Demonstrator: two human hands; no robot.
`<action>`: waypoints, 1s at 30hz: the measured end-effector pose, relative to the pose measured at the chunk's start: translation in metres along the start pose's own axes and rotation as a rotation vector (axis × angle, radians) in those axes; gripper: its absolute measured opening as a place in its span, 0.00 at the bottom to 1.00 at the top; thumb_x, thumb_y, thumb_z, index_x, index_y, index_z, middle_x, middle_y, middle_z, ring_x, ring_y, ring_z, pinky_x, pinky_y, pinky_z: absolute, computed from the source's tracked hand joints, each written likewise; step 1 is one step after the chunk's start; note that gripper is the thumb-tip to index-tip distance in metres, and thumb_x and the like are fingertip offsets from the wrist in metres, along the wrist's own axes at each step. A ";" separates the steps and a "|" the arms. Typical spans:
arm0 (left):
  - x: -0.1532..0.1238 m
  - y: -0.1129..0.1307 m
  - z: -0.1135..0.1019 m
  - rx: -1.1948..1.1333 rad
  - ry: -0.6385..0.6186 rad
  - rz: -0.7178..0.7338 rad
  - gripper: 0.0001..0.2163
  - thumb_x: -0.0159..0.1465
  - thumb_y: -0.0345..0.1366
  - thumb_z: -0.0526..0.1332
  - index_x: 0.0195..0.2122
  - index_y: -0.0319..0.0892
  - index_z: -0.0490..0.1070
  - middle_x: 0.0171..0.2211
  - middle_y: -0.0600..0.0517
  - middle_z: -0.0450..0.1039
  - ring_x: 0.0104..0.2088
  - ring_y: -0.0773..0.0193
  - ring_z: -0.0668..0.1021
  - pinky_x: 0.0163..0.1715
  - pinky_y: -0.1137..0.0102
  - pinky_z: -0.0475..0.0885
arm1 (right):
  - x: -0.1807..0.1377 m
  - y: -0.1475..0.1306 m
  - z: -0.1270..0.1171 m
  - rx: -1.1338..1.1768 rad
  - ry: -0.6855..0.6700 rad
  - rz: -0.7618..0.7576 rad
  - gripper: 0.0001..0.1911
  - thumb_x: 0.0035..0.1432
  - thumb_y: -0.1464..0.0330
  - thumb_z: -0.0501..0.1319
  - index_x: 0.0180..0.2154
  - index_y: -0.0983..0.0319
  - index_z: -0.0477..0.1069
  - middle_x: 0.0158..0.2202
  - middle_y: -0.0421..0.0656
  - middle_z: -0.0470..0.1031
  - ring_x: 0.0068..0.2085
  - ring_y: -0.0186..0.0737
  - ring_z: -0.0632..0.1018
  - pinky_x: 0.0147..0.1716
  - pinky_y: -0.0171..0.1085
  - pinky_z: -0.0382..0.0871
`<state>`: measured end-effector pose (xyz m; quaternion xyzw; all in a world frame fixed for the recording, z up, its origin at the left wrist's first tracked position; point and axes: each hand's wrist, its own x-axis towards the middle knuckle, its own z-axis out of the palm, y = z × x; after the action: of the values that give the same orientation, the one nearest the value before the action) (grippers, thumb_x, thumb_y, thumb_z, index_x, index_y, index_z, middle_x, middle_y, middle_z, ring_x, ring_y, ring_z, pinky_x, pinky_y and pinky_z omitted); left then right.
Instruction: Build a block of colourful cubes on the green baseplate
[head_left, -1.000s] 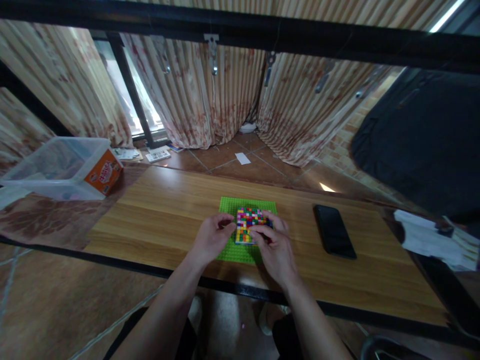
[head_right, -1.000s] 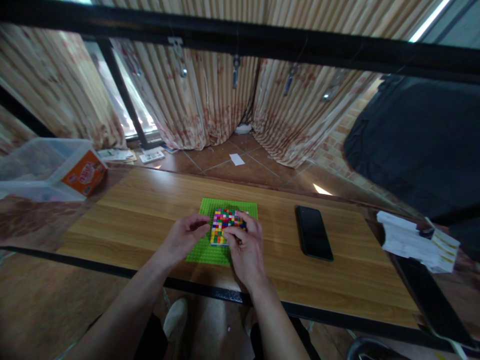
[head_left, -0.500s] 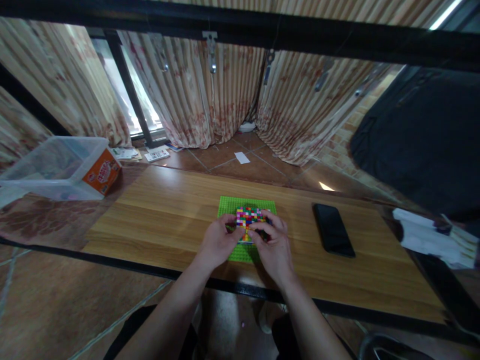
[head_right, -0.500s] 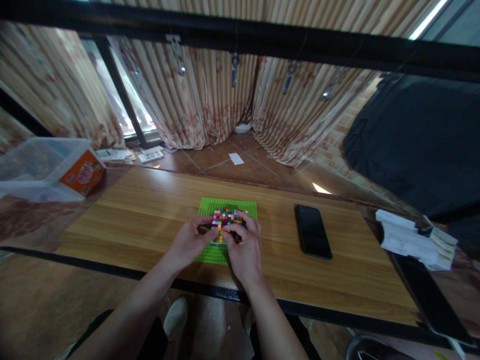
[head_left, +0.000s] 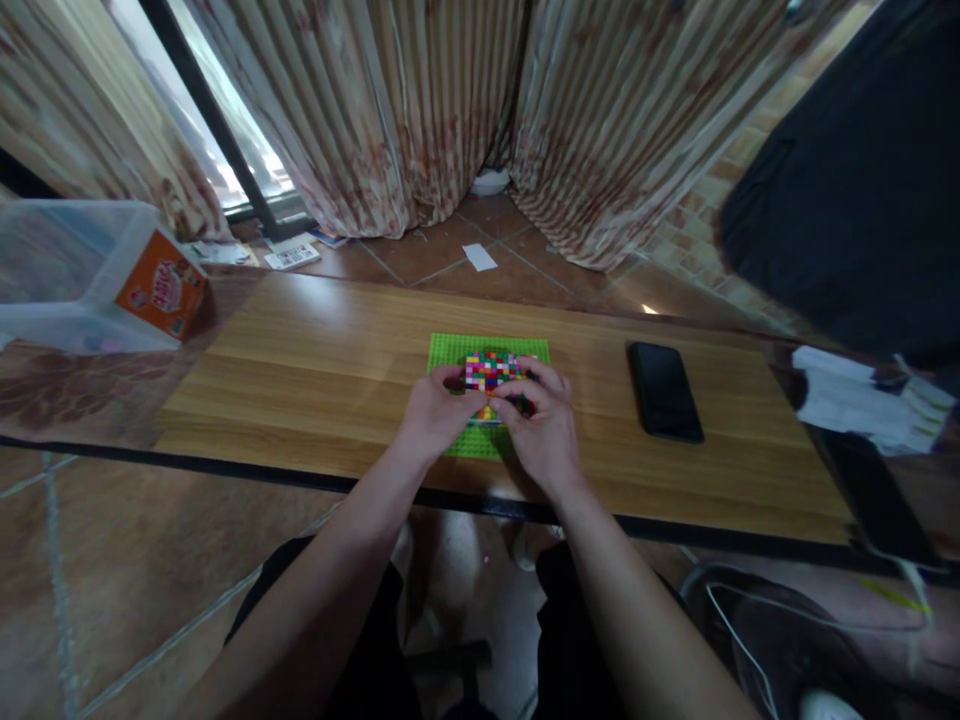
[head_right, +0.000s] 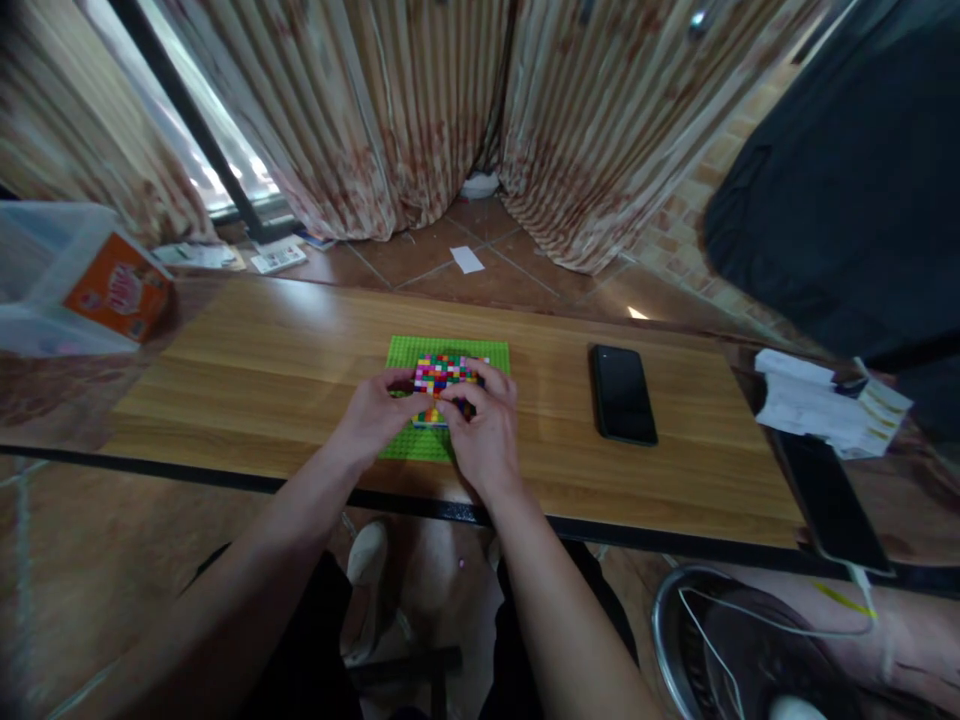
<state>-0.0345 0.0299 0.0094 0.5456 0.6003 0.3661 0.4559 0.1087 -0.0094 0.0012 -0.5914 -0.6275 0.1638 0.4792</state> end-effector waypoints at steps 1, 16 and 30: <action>0.000 0.000 0.001 -0.007 0.002 0.003 0.17 0.50 0.34 0.67 0.42 0.36 0.76 0.36 0.49 0.79 0.36 0.62 0.77 0.37 0.68 0.71 | 0.000 0.001 0.000 0.003 -0.004 0.003 0.02 0.55 0.68 0.66 0.31 0.55 0.78 0.53 0.43 0.72 0.57 0.49 0.69 0.58 0.53 0.59; -0.004 0.001 -0.002 0.055 0.005 0.086 0.15 0.53 0.34 0.64 0.43 0.36 0.76 0.37 0.48 0.78 0.36 0.63 0.77 0.39 0.68 0.71 | 0.003 0.006 -0.001 -0.002 -0.024 -0.033 0.02 0.55 0.68 0.66 0.32 0.54 0.78 0.52 0.42 0.72 0.57 0.49 0.68 0.58 0.52 0.60; 0.001 -0.004 -0.001 -0.057 -0.039 0.055 0.18 0.54 0.43 0.68 0.42 0.37 0.76 0.39 0.46 0.79 0.37 0.60 0.78 0.38 0.67 0.72 | 0.003 0.002 -0.006 0.047 0.017 -0.014 0.12 0.61 0.71 0.56 0.35 0.54 0.78 0.49 0.42 0.76 0.53 0.45 0.73 0.56 0.51 0.63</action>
<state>-0.0368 0.0301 0.0057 0.5559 0.5653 0.3847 0.4728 0.1151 -0.0078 0.0037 -0.5771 -0.6234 0.1701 0.4994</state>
